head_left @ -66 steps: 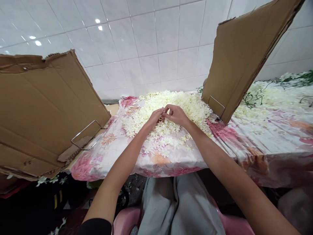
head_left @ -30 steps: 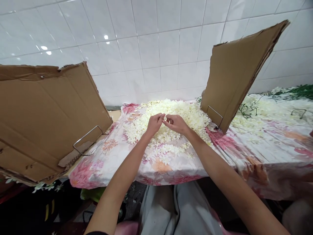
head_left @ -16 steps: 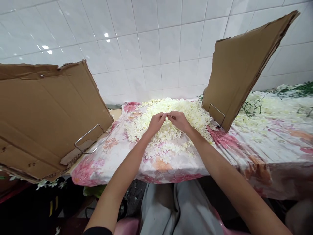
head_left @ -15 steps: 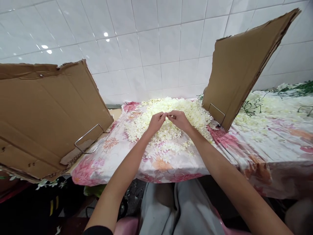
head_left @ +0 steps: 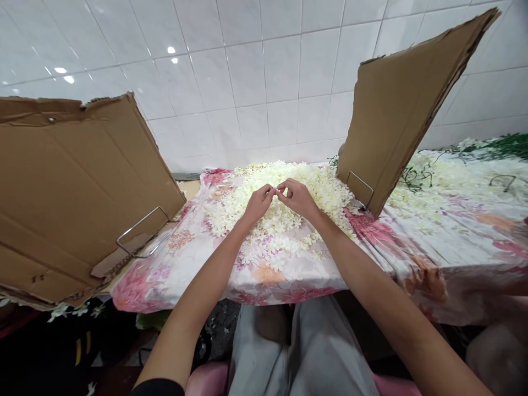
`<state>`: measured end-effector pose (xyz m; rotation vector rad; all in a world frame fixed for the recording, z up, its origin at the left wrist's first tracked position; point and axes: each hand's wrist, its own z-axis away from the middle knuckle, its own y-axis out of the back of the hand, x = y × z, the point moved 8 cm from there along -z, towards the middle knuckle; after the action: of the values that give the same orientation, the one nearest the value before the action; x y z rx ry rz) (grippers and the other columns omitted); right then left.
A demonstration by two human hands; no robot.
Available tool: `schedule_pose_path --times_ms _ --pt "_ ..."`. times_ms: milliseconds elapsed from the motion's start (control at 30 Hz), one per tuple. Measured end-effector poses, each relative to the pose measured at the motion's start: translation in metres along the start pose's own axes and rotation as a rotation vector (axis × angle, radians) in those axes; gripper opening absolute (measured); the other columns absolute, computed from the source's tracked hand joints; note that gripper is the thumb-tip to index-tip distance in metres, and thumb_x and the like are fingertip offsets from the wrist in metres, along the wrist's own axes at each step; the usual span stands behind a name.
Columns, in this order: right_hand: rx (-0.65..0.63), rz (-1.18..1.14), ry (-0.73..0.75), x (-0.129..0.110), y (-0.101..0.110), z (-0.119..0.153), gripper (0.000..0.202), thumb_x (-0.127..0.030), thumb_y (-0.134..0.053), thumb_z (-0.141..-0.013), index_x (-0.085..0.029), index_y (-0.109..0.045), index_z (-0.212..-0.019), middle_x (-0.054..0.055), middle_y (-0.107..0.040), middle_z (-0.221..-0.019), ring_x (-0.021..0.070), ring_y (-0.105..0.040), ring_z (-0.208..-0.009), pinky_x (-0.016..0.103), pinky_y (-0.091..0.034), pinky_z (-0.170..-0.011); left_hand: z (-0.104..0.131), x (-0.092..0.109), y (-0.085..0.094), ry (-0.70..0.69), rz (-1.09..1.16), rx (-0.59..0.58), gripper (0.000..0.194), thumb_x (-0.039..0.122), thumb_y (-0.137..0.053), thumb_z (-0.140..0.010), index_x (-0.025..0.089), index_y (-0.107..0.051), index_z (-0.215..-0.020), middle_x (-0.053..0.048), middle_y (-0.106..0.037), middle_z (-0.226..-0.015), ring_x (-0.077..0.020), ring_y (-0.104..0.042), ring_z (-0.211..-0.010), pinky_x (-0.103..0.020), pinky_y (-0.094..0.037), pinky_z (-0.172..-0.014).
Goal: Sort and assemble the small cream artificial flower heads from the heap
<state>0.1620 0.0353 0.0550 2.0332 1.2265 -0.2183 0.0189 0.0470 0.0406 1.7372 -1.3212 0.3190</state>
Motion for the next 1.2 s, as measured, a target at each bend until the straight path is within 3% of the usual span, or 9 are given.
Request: schedule_pose_path --times_ms 133,333,667,900,1033,1200 --pt "0.008 0.034 0.001 0.0 0.001 0.0 0.021 -0.042 -0.063 -0.094 -0.023 -0.071 -0.094 0.004 -0.071 -0.097 0.0141 -0.052 -0.059 0.033 -0.044 -0.068 0.0 -0.003 -0.002 0.003 -0.019 -0.019 0.037 0.05 -0.048 -0.104 0.021 -0.061 -0.084 0.002 -0.053 -0.067 -0.0153 -0.047 -0.066 -0.026 -0.036 -0.068" --pt "0.014 0.011 -0.041 0.002 0.004 -0.001 0.015 -0.031 -0.061 -0.093 -0.023 -0.072 -0.086 0.003 -0.071 -0.091 0.0158 -0.054 -0.063 0.034 -0.044 -0.069 -0.001 -0.002 -0.003 -0.028 -0.05 0.003 0.03 0.044 -0.052 -0.102 0.021 -0.063 -0.086 0.0 -0.061 -0.076 -0.016 -0.052 -0.072 -0.026 -0.038 -0.072" --pt "0.064 -0.066 -0.041 0.007 0.005 -0.001 0.016 -0.033 -0.064 -0.088 -0.021 -0.07 -0.079 0.003 -0.065 -0.081 0.0158 -0.053 -0.065 0.032 -0.042 -0.065 0.001 -0.001 -0.01 -0.003 -0.121 -0.001 0.009 0.032 -0.061 -0.094 0.023 -0.061 -0.094 0.001 -0.061 -0.076 -0.0167 -0.055 -0.072 -0.026 -0.038 -0.068" --pt "0.097 -0.144 -0.043 0.007 0.005 0.001 0.028 -0.045 -0.07 -0.087 -0.019 -0.071 -0.076 0.003 -0.063 -0.073 0.0155 -0.052 -0.064 0.031 -0.043 -0.063 0.001 -0.002 -0.014 -0.001 -0.195 -0.028 0.012 0.032 -0.062 -0.092 0.022 -0.056 -0.091 0.0 -0.063 -0.078 -0.0168 -0.057 -0.072 -0.026 -0.04 -0.067" --pt "0.058 -0.243 -0.071 0.008 -0.001 0.004 0.034 -0.051 -0.074 -0.084 -0.018 -0.073 -0.077 0.003 -0.062 -0.068 0.0152 -0.051 -0.063 0.03 -0.042 -0.06 0.004 0.004 -0.014 0.018 -0.32 -0.071 0.006 0.026 -0.061 -0.09 0.021 -0.057 -0.09 -0.001 -0.065 -0.078 -0.0181 -0.058 -0.071 -0.027 -0.037 -0.064" --pt "0.015 -0.317 -0.125 0.013 -0.009 0.007 0.029 -0.045 -0.08 -0.078 -0.018 -0.071 -0.07 0.001 -0.058 -0.061 0.0134 -0.048 -0.059 0.029 -0.037 -0.057 0.005 0.01 -0.015 0.001 -0.379 -0.104 0.008 0.016 -0.057 -0.085 0.021 -0.061 -0.09 -0.004 -0.068 -0.078 -0.0204 -0.059 -0.07 -0.029 -0.037 -0.064"
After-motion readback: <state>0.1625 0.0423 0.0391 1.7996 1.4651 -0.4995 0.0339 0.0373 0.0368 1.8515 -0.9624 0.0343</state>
